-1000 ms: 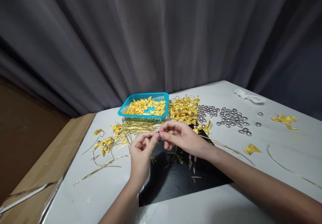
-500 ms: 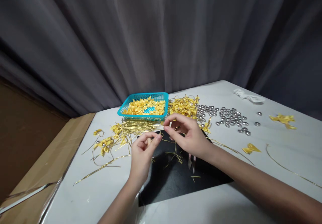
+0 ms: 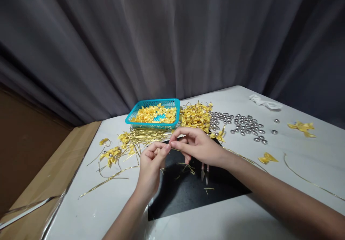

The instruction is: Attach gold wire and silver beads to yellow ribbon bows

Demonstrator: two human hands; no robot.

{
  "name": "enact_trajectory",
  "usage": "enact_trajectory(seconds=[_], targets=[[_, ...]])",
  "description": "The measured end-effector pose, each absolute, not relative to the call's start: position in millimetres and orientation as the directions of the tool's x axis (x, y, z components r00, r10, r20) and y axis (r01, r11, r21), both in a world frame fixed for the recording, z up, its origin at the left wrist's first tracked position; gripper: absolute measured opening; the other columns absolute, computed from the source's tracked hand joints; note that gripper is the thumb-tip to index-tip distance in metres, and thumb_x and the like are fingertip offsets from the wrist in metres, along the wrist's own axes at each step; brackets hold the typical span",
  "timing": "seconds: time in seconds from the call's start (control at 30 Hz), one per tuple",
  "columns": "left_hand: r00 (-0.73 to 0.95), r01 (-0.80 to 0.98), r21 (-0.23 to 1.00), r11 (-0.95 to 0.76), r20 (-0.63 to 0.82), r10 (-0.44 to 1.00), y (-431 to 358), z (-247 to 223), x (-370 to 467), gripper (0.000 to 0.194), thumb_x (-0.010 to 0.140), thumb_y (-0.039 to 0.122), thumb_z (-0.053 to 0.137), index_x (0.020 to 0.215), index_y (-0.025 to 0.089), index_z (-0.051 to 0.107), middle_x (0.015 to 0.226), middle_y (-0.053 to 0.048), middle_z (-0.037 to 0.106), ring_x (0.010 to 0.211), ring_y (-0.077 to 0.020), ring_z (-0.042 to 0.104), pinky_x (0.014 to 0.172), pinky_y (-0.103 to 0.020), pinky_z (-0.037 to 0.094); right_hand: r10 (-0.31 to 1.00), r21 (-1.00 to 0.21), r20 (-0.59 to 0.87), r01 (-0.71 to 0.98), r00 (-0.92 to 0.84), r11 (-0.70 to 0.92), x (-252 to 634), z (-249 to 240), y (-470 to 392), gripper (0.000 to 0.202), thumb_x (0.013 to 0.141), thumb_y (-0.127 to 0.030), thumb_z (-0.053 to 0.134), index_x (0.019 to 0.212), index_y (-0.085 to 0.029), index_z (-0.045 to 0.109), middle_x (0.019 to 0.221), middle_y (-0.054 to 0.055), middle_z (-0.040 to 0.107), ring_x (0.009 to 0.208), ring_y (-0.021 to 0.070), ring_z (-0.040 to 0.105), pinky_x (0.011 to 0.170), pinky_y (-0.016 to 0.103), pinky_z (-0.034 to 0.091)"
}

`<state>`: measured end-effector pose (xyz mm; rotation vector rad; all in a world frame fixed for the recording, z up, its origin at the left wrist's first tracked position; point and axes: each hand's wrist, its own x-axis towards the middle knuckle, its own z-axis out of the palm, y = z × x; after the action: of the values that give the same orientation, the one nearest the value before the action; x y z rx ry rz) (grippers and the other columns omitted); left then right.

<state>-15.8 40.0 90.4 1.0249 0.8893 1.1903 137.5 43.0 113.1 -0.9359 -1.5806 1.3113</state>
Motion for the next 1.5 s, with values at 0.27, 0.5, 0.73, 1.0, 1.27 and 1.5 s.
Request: enact_trajectory(seconds=[0.27,0.5,0.73,1.0,1.27,1.5], targets=[[0.06,-0.253,0.967,0.007,0.009,0.998,39.6,87.9,-13.3,0.029,0.059,0.037,0.078,0.063,0.013,0.063,0.044,0.01,0.029,0.043,-0.0039,0.019,0.041,-0.018,0.016,0.862,-0.913,-0.207,-0.226,-0.463,-0.34,140.7,121.6,40.5,0.017,0.079,-0.027,0.064,0.073,-0.013,0.055,0.05,-0.009,0.042,0.034,-0.0007,0.029,0.034,0.011,0.04],[0.132,-0.266,0.962,0.06,-0.026,0.991,39.6,87.2,-15.8,0.024,0.066,0.036,0.074,0.067,0.014,0.063,0.045,0.01,0.024,0.043,-0.0045,0.013,0.041,-0.019,0.011,0.901,-0.934,-0.208,-0.196,-0.38,-0.299,142.7,121.5,42.1,0.015,0.085,-0.024,0.053,0.076,-0.012,0.057,0.069,-0.002,0.05,0.038,0.0,0.035,0.034,0.014,0.042],[0.146,-0.292,0.953,0.083,-0.041,0.988,39.3,88.6,-15.9,0.025,0.065,0.036,0.074,0.066,0.014,0.061,0.046,0.01,0.025,0.045,-0.005,0.012,0.041,-0.02,0.009,0.955,-0.989,0.004,0.137,-0.295,0.046,141.5,120.6,38.0,0.015,0.076,-0.027,0.066,0.082,-0.018,0.057,0.053,-0.008,0.041,0.04,0.0043,0.041,0.038,0.016,0.042],[0.14,-0.284,0.956,0.079,-0.04,0.989,40.9,89.1,-13.7,0.025,0.063,0.035,0.076,0.067,0.014,0.063,0.045,0.011,0.021,0.043,-0.0043,0.011,0.041,-0.02,0.009,0.952,-0.968,-0.067,0.25,-0.298,0.01,138.4,125.9,37.7,0.01,0.087,-0.027,0.051,0.082,-0.018,0.053,0.045,-0.008,0.042,0.036,0.0047,0.043,0.037,0.015,0.036],[0.112,-0.215,0.977,0.014,0.01,0.994,39.8,87.2,-16.8,0.022,0.063,0.034,0.077,0.073,0.015,0.072,0.046,0.01,0.019,0.045,-0.0046,0.013,0.043,-0.02,0.011,0.948,-0.965,-0.068,0.262,-0.31,0.017,141.8,125.7,38.1,0.011,0.086,-0.027,0.051,0.08,-0.018,0.052,0.045,-0.008,0.042,0.037,0.0059,0.045,0.037,0.015,0.037],[0.099,-0.108,0.994,-0.016,0.027,0.995,42.5,85.4,-18.0,0.019,0.064,0.034,0.076,0.072,0.017,0.074,0.047,0.009,0.02,0.047,-0.0053,0.016,0.047,-0.021,0.015,0.952,-0.961,-0.042,0.272,-0.302,0.044,143.8,124.8,39.7,0.01,0.084,-0.025,0.053,0.078,-0.017,0.054,0.046,-0.008,0.042,0.037,0.0051,0.045,0.04,0.016,0.039]])
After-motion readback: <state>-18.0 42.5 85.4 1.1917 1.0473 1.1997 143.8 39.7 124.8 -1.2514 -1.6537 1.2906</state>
